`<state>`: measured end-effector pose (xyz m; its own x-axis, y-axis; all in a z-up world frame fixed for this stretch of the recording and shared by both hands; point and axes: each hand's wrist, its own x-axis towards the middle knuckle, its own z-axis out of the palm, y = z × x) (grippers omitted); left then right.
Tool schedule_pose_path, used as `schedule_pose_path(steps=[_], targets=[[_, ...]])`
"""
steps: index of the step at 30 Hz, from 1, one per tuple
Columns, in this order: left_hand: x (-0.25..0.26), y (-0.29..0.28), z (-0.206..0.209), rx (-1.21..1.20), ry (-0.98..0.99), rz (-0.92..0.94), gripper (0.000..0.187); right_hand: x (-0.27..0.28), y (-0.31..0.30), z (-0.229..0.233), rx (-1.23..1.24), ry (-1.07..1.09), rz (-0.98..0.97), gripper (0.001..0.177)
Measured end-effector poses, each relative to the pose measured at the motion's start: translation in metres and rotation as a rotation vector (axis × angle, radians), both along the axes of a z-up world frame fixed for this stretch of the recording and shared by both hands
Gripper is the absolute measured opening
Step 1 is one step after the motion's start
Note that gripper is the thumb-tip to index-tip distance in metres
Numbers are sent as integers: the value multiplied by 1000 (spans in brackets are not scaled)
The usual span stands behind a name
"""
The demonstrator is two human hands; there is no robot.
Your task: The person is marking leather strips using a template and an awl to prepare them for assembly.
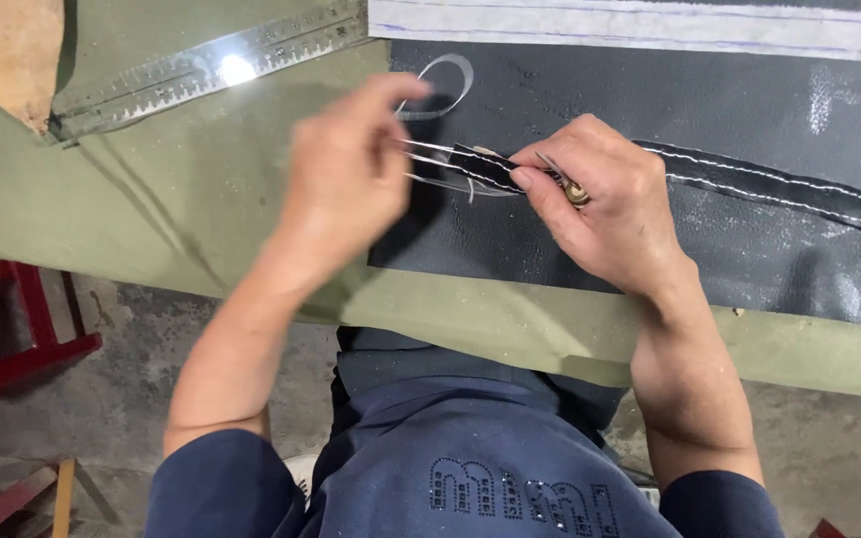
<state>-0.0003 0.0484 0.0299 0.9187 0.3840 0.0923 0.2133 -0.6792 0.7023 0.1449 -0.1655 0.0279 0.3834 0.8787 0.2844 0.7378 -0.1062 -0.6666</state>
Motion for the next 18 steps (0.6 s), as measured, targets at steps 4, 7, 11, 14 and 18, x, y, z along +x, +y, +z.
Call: schedule_pose_path(steps=[4,7,11,14,18], targets=[[-32,58,26,-81,166,214,53,5,-2,5,-16,55,32,7],[-56,87,27,699,-218,224,62,6,-2,7,-26,114,18,7],[-44,24,39,191,-347,245,42,0,2,10,-20,193,13,5],[-29,-21,18,-237,-195,116,44,-5,5,10,-32,257,6,5],[-10,-40,2,-609,-194,32,41,-7,7,13,-67,317,-10,6]])
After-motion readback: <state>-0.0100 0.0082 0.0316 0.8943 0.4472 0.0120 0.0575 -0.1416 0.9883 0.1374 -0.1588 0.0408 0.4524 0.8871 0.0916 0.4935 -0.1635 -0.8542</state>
